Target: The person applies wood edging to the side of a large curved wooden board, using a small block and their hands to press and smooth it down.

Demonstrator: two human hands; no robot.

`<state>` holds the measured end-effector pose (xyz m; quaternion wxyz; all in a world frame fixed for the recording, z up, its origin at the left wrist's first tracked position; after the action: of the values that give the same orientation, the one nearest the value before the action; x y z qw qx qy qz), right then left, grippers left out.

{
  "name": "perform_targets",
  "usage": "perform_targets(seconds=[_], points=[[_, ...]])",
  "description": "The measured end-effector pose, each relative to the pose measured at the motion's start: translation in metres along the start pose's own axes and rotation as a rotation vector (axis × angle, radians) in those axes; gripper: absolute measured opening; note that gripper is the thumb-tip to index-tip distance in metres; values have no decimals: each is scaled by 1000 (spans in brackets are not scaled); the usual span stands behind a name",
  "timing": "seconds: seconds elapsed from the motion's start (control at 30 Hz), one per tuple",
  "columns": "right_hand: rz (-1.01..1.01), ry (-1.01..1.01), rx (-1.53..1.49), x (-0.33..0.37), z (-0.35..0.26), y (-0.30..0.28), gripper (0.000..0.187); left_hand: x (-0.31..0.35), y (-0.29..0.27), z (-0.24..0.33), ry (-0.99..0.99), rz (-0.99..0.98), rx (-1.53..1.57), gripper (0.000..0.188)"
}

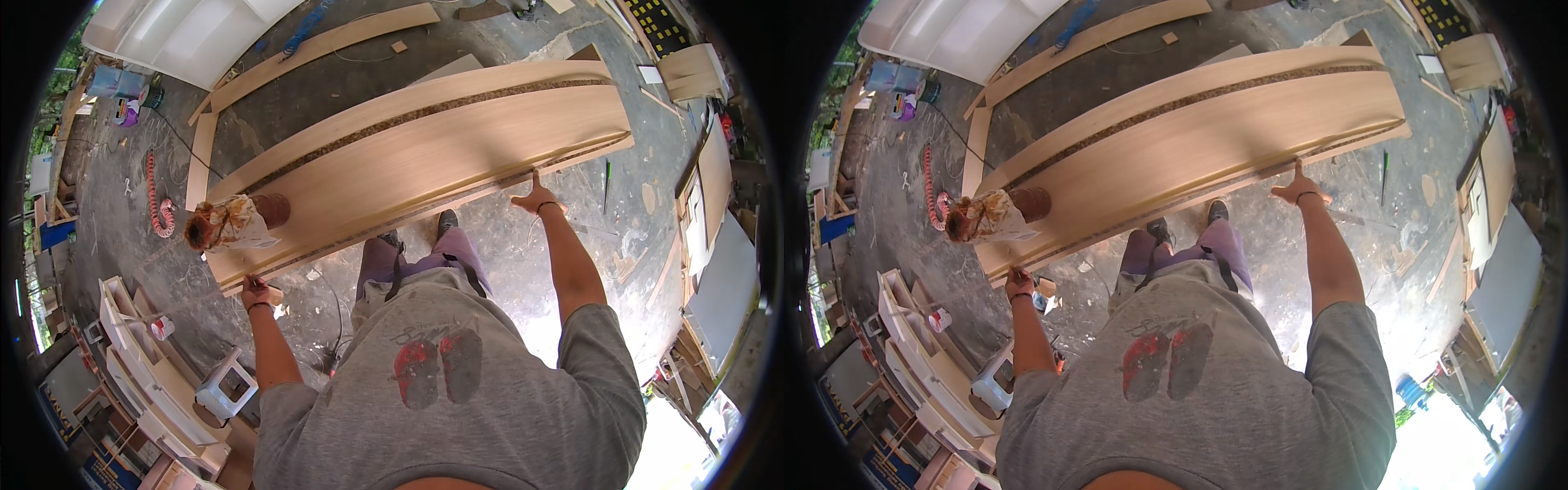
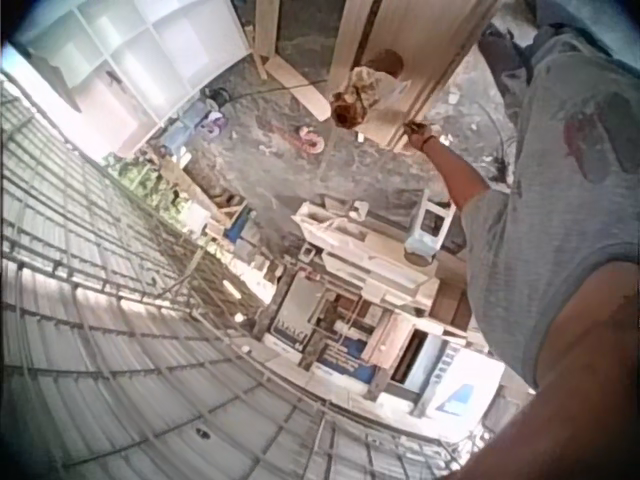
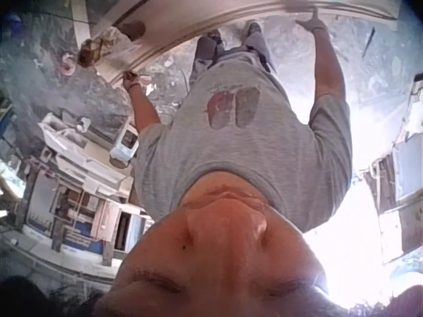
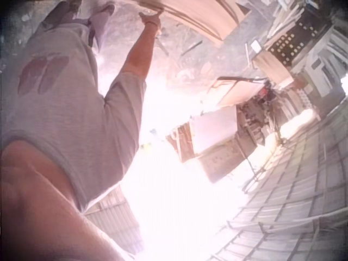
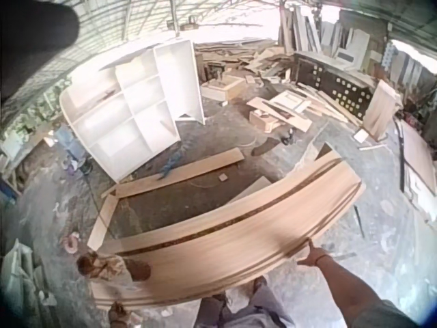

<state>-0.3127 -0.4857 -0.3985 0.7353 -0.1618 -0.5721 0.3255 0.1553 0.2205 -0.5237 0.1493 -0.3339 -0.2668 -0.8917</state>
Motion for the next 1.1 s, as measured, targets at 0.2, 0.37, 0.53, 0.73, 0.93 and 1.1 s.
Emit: perform_targets(seconds=[0.2, 0.37, 0.53, 0.73, 0.93, 1.1], points=[[-4, 36, 33, 5, -2, -4, 119, -12, -20, -19, 16, 32, 44, 18], [-12, 16, 22, 9, -17, -3, 119, -16, -25, 8, 88, 127, -62, 20], [-7, 26, -4, -3, 12, 8, 119, 7, -7, -20, -50, 144, -358, 20], [48, -61, -67, 10, 13, 18, 125, 2, -2, -8, -118, 8, -509, 21], [-20, -95, -192, 26, 20, 56, 126, 0, -19, 0, -247, -28, -585, 19], [-47, -145, -422, 43, 33, 96, 131, -1, -19, 2, -339, -103, -618, 17]])
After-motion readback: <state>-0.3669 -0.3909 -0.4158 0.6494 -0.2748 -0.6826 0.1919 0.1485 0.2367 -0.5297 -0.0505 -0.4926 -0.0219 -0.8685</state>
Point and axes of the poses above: each hand's wrist, its own x-axis away from the middle knuckle, its own y-axis out of the palm, z = x × y, the point moved 8 cm from there along -x, towards the middle knuckle, and after that the axes turned 8 degrees about y, right-handed, at the moved point
